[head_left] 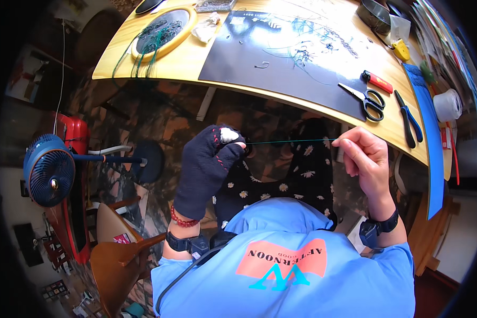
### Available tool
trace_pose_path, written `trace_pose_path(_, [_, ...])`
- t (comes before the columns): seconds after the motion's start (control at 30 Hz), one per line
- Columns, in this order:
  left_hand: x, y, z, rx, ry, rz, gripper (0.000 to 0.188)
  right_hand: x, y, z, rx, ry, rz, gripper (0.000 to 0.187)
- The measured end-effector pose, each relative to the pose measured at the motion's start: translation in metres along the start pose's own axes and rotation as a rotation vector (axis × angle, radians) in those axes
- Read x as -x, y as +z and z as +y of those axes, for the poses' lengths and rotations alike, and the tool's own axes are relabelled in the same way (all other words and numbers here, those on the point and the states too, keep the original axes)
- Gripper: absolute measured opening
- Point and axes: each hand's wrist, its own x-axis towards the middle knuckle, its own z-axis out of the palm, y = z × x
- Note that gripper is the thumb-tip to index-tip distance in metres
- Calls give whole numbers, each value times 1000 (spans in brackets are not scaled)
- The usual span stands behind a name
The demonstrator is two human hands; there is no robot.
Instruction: Tying and assembling fishing hooks and line using pliers, scissors, and a lighter to finish the knots.
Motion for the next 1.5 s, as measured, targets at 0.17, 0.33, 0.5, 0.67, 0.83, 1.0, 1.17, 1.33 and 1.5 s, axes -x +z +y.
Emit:
trace_pose_path(0.17, [-2, -5, -6, -12, -9, 50, 8, 8, -7, 5, 43, 0, 53, 14])
trace_pose_path(0.33, [-2, -6, -11, -51, -6, 69, 4, 16, -17, 12, 66, 15, 125, 14])
trace_pose_path(0.5, [-4, -8, -11, -36, -80, 76, 5, 23, -25, 19, 106, 32, 165, 15])
trace_pose_path(0.67, [-8, -6, -6, -30, -11, 98, 6, 20, -28, 28, 483, 56, 56, 17])
trace_pose_path(0.83, [-9, 14, 10, -72, 17, 5, 7, 2, 18, -2, 627, -349, -40, 34])
trace_pose_path(1.0, [-16, 35, 16, -170, 222, -68, 9, -24, 69, 2, 0, -171, -171, 36])
trace_pose_path(1.17, [-13, 40, 28, -121, 145, -109, 10, -31, 63, 17, -168, -12, -173, 16])
trace_pose_path(1.33, [-20, 39, 26, -158, 145, -145, 9, -28, 56, 16, 81, -143, -112, 7])
trace_pose_path(1.5, [-47, 30, 36, -303, 218, 130, 12, -21, 38, 13, -177, -41, -17, 8])
